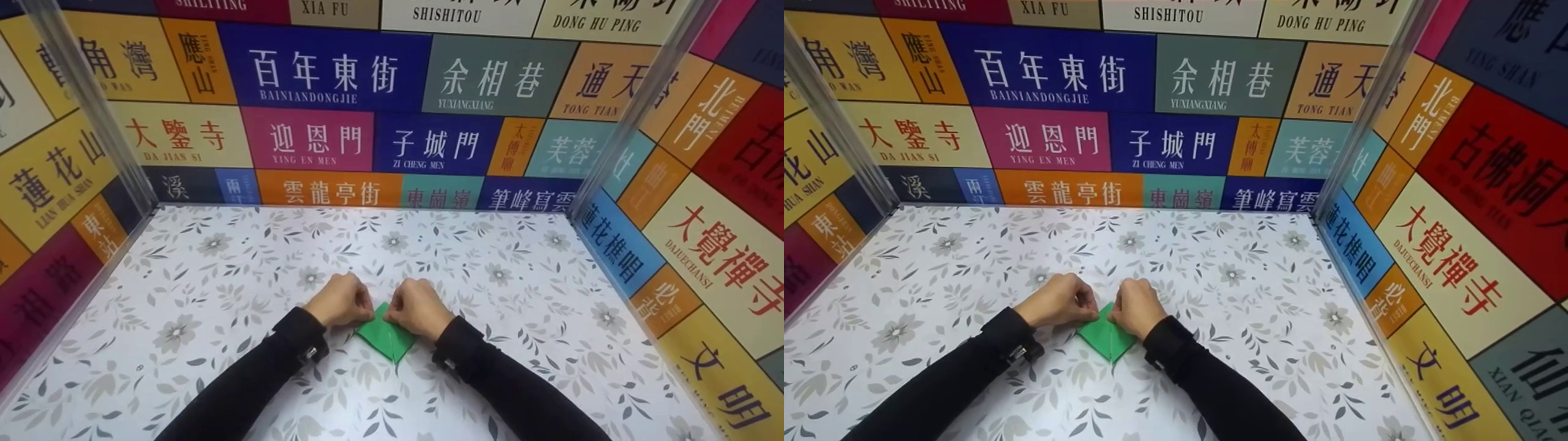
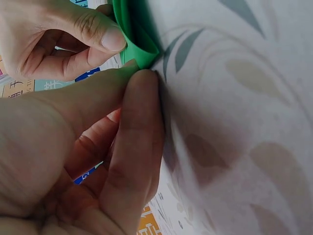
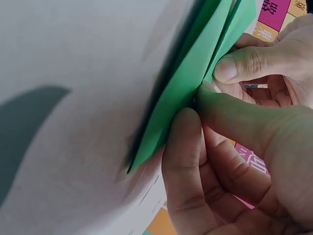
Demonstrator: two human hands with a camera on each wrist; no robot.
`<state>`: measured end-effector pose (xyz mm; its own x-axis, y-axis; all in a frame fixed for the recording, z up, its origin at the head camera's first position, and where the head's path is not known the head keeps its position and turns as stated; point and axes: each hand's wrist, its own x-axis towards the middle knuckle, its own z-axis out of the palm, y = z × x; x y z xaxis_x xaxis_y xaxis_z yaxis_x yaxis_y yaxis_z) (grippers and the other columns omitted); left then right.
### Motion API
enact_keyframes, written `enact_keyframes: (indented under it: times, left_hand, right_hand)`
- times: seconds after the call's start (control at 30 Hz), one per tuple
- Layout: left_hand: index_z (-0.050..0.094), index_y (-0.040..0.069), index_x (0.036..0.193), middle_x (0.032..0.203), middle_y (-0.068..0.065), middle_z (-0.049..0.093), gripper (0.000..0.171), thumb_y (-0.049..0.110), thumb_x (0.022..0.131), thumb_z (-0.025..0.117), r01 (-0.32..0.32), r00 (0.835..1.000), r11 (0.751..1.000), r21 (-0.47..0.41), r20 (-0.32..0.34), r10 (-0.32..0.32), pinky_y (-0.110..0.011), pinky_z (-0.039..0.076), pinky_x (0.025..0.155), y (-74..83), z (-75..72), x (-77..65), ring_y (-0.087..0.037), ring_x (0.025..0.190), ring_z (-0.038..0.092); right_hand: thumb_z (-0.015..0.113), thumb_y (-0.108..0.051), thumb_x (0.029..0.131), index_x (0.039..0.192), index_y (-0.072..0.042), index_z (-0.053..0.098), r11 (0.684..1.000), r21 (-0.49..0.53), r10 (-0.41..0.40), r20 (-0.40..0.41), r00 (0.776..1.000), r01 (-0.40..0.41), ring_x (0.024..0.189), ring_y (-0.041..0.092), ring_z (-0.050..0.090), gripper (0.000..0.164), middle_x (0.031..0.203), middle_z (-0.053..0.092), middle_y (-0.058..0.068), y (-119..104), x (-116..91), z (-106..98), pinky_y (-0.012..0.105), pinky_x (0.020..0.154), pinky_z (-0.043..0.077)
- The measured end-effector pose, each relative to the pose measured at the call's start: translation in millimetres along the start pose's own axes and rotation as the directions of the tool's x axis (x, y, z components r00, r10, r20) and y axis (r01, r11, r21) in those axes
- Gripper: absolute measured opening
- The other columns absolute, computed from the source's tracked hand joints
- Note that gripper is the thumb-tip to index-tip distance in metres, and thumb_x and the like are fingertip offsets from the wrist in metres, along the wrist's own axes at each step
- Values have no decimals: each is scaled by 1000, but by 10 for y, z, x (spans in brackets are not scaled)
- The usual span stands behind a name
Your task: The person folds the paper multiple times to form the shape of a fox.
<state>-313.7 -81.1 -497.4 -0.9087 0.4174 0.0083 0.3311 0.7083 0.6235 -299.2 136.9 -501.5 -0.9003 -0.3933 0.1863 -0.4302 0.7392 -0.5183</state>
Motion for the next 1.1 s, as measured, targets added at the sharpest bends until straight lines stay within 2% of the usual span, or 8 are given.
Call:
enact_keyframes:
  times: [0.27,0.5,0.8,1.1]
  left_hand:
    - [89,11,85,77,-1,83,12,8,86,100,8,1000,1000,-23,25,-8,-20,53,65,-40,-25,-53,-6,65,64]
    - [88,12,83,73,1,80,14,8,85,101,-6,1000,1000,-10,13,6,-25,57,67,-47,-46,-143,-8,65,64]
    - [86,11,82,72,0,79,16,8,85,102,-23,1000,999,-36,1,23,-21,54,64,-128,-46,-268,-5,63,62]
    - [85,12,81,72,0,78,18,9,84,103,-66,998,997,-29,-18,66,-20,54,62,-216,-68,-372,-5,63,63]
  right_hand:
    - [101,-9,87,74,-9,84,999,2,39,12,999,-39,58,7,55,22,66,77,1,17,17,11,22,57,46]
    - [101,-8,88,73,-10,84,999,17,47,11,999,-47,59,8,56,22,67,77,0,16,5,-6,23,58,46]
    - [100,-6,87,75,-7,85,1000,8,-11,-14,1000,11,58,6,55,20,68,79,3,28,-8,15,21,57,45]
    - [100,-7,88,75,-7,84,999,27,17,-9,1000,-17,58,7,55,21,68,77,3,23,-3,13,23,57,45]
